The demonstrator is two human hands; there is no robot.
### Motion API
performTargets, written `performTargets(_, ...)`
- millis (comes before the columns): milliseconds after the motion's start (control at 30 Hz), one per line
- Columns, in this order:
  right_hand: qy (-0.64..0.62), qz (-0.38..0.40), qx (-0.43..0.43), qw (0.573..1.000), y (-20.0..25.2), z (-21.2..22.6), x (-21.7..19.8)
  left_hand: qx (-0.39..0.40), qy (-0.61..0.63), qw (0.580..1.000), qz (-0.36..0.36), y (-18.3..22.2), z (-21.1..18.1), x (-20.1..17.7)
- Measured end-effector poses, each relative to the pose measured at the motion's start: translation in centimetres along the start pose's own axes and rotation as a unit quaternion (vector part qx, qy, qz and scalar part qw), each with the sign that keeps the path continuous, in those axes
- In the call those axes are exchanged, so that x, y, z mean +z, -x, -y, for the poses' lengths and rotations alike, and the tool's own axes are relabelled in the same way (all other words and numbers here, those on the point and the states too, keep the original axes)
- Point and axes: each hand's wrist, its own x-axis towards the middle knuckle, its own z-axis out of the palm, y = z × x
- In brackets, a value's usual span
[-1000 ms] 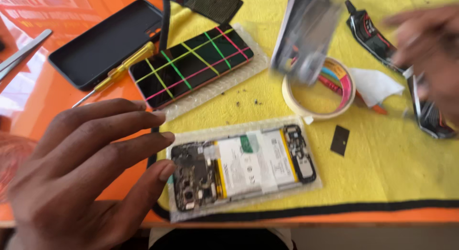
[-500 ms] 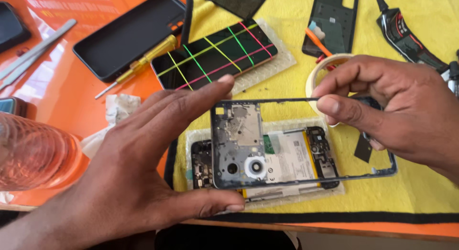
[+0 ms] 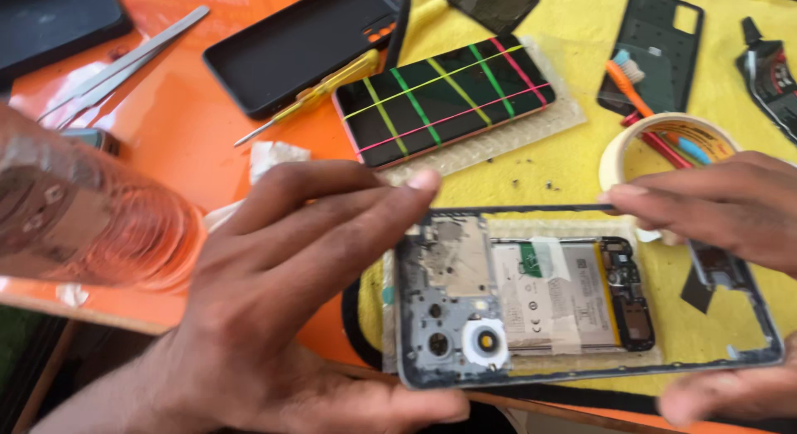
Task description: The person applies pieces of tape to the internal components of a mobile phone, fits a frame onto the device, and uses a screwdriver to secure a part.
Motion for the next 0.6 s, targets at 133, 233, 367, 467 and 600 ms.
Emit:
performTargets(133,0.053,0.02,-0.005,0.998,-0.2,0.3,1.7,-0.035,0.028,0.996,0.082,1.9,0.0,-0.9)
performTargets(233,0.066,0.005,0.006,0.998,0.2,0.3,3.6,-0.052,0.02,0.993,0.105,3.2,0.0,-0.9)
performTargets(367,0.082,0.023,0.052,0.995,1.3,-0.5,5.2,-0.06,0.011,0.994,0.091,4.2,0.6,-0.3)
performTargets(467,0.14,0.059,0.08,0.985,1.6,-1.1,5.7,-0.05,0.037,0.992,0.108,4.6,1.2,-0.3)
performTargets(600,0.106,0.064,0.069,0.99,1.5,-1.5,5.5,-0.055,0.031,0.989,0.132,4.7,1.6,0.0)
